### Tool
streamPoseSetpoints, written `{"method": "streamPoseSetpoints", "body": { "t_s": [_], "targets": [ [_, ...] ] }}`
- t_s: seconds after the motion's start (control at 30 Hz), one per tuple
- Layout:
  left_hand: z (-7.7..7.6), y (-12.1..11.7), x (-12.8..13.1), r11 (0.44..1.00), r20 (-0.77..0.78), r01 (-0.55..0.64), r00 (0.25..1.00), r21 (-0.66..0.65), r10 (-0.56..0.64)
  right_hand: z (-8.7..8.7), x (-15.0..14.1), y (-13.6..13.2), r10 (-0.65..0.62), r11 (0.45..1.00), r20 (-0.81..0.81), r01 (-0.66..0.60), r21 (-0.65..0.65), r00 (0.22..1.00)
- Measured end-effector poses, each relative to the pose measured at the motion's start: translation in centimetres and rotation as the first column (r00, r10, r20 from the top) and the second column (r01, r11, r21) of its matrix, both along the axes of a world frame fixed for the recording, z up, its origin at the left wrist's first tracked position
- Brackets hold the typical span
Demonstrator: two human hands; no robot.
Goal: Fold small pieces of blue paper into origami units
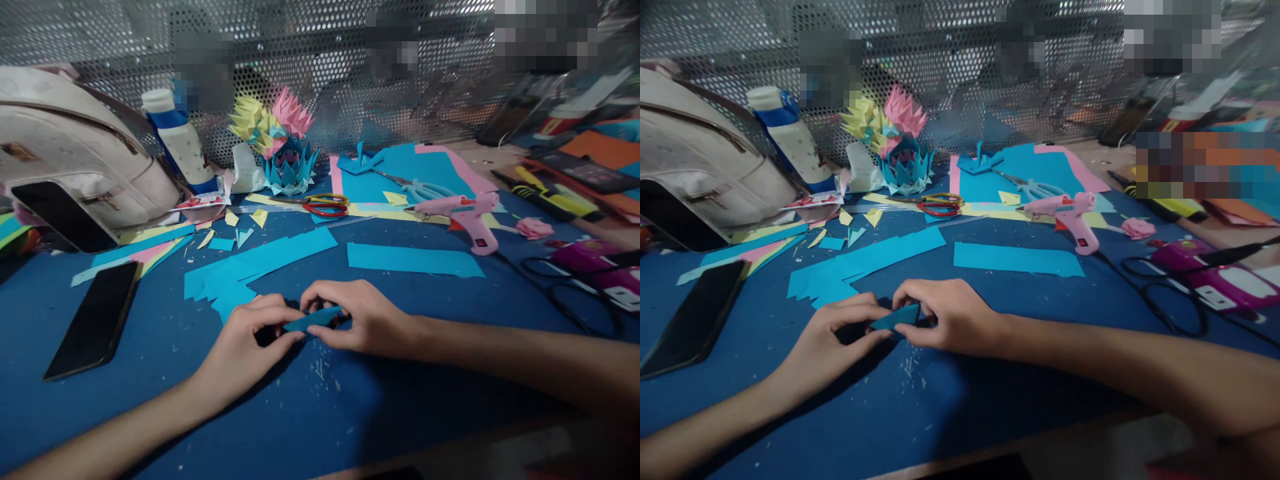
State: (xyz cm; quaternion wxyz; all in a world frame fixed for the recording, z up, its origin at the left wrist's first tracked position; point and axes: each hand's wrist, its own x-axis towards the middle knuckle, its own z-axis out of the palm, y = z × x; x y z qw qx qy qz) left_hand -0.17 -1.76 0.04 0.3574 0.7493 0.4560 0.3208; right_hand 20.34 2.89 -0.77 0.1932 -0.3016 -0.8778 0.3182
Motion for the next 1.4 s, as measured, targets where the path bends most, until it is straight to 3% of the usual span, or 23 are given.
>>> {"method": "streamPoseSetpoints", "body": {
  "t_s": [0.17,0.37,0.6,0.87,0.93,1.03,1.1,1.27,1.4],
  "targets": [
    [-0.2,0.0,-0.2,0.999,0.011,-0.035,0.999,-0.011,0.035,-0.4,-0.1,0.0,-0.034,0.999,-0.018,0.033,-0.024,0.999],
    [-0.1,-0.2,-0.2,0.999,0.019,-0.044,0.999,-0.026,0.044,-0.3,-0.1,0.0,-0.17,0.985,-0.13,0.164,-0.052,0.977],
    [0.0,-0.1,0.1,1.0,0.022,-0.023,0.999,0.0,0.023,0.0,0.0,-0.1,0.064,0.998,-0.114,-0.064,0.003,0.991],
    [-0.3,-0.1,-0.1,1.0,0.01,-0.026,1.0,0.011,0.026,-0.1,-0.2,-0.1,-0.034,0.993,-0.133,0.018,-0.117,0.991],
    [-0.4,0.0,-0.2,0.999,0.027,-0.053,0.998,0.001,0.053,0.0,-0.4,0.1,-0.101,0.965,-0.166,0.056,-0.255,0.981],
    [-0.3,0.2,-0.4,0.995,0.061,-0.1,0.993,-0.018,0.101,0.1,-0.7,0.6,-0.191,0.859,-0.25,0.038,-0.511,0.949],
    [-0.2,0.4,-0.5,0.992,0.089,-0.12,0.988,-0.049,0.124,0.1,-0.8,0.9,-0.218,0.794,-0.31,-0.016,-0.608,0.925],
    [0.0,0.9,-0.9,0.981,0.152,-0.128,0.977,-0.147,0.151,0.1,-0.6,1.2,-0.221,0.733,-0.357,-0.087,-0.675,0.908],
    [-0.1,0.8,-1.0,0.962,0.17,-0.178,0.962,-0.208,0.215,0.2,-0.6,0.9,-0.193,0.769,-0.331,-0.067,-0.636,0.924]
  ]
}}
